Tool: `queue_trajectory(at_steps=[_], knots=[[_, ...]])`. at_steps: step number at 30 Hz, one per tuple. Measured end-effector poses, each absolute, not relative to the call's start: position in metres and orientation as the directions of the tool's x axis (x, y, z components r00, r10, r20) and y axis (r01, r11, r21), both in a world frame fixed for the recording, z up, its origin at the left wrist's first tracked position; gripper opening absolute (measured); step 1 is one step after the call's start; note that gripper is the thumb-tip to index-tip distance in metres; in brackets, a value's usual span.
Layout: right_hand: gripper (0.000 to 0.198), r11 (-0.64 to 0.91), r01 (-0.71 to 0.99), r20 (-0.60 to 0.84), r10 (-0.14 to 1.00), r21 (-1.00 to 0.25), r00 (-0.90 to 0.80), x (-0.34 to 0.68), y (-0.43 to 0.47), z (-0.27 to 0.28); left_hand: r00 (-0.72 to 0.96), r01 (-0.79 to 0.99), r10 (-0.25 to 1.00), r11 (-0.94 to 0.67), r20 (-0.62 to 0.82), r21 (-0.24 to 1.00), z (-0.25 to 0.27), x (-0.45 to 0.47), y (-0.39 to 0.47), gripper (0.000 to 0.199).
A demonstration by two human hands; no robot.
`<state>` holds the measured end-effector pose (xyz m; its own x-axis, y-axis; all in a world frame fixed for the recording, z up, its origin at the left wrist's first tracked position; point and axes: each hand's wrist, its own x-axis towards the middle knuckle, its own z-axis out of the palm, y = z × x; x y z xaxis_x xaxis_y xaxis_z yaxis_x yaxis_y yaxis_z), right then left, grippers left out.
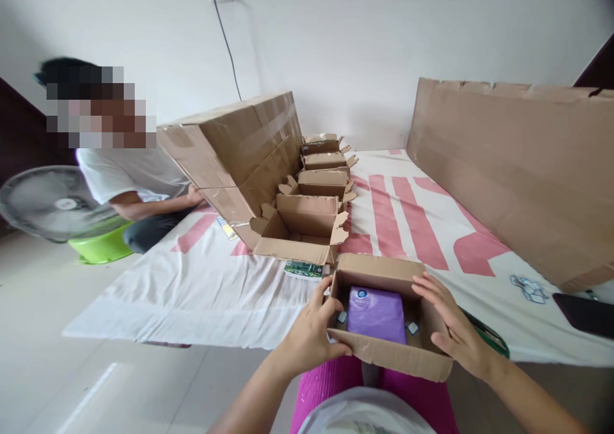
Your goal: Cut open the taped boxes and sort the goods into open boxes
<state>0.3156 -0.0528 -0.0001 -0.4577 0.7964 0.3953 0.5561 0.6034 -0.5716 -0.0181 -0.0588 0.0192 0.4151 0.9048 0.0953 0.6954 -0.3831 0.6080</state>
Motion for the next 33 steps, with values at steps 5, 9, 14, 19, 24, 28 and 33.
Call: queue_trajectory(at_steps=[5,9,14,19,24,28,33], knots=[[0.041,0.601,0.697,0.479,0.780,-0.391,-0.403,0.304,-0.050,0.026,0.395,0.675,0.916,-0.336,0.063,0.656,0.020,-0.016,-0.060,0.057],[0.030,0.564,0.740,0.299,0.825,-0.367,-0.480,0.275,-0.046,0.049,0.386,0.675,0.920,-0.332,0.068,0.658,0.021,-0.016,-0.061,0.049],[0.069,0.454,0.842,-0.209,0.828,-0.291,-0.519,0.249,-0.030,0.054,0.386,0.677,0.919,-0.344,0.085,0.651,0.019,-0.016,-0.064,0.050],[0.082,0.452,0.860,-0.373,0.775,-0.237,-0.510,0.247,-0.020,0.057,0.374,0.687,0.924,-0.332,0.076,0.647,0.015,-0.016,-0.065,0.049],[0.074,0.400,0.889,-0.433,0.776,-0.223,-0.458,0.241,-0.013,0.058,0.383,0.680,0.921,-0.330,0.067,0.655,0.017,-0.016,-0.065,0.049],[0.062,0.386,0.895,-0.399,0.801,-0.225,-0.446,0.236,-0.010,0.054,0.379,0.673,0.920,-0.351,0.104,0.652,0.018,-0.016,-0.066,0.049],[0.038,0.452,0.862,-0.338,0.794,-0.230,-0.506,0.235,-0.012,0.049,0.352,0.696,0.929,-0.342,0.116,0.631,0.018,-0.014,-0.067,0.051]])
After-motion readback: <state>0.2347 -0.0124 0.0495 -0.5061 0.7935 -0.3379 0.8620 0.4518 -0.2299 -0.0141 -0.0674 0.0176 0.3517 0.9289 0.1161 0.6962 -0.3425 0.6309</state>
